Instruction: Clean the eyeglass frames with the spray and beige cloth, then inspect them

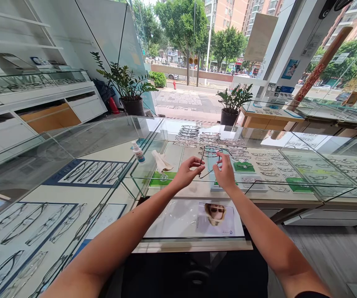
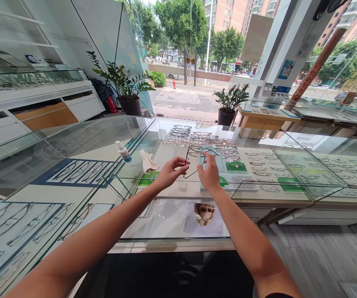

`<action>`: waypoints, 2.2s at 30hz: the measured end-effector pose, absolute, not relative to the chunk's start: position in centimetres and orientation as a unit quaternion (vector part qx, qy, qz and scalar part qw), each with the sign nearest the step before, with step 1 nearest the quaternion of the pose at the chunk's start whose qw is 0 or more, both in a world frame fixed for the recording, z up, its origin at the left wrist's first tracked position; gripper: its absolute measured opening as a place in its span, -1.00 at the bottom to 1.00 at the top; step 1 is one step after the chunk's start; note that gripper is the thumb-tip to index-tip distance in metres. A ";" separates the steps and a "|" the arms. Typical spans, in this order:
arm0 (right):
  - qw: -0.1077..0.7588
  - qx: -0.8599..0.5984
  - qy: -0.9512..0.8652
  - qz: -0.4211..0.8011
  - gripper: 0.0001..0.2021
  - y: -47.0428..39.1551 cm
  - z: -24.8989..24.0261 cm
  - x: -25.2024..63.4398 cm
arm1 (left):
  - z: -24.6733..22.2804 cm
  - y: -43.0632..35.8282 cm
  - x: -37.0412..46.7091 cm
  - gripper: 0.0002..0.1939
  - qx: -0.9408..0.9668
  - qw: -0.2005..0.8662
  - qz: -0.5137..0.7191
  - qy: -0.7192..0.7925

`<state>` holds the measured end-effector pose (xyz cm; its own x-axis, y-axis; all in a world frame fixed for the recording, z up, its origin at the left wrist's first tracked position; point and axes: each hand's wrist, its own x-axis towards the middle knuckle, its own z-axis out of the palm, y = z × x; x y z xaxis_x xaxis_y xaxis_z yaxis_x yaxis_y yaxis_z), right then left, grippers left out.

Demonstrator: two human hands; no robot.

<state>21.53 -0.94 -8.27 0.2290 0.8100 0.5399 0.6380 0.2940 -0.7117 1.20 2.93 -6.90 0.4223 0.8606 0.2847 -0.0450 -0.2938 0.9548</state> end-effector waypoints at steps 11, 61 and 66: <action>0.492 -0.619 -0.610 0.049 -0.79 -0.4 -9.1 22.0 | -6.0 4.4 0.4 -0.44 0.608 0.482 0.532 0.339; 0.501 -0.502 -0.694 0.121 -0.66 -1.5 -8.3 21.2 | -2.6 8.4 -7.8 -0.60 0.503 -0.069 0.658 0.557; 0.516 -0.511 -0.678 0.118 -0.67 -1.6 -8.1 21.3 | -4.0 10.1 -9.9 -0.35 0.395 0.019 0.637 0.662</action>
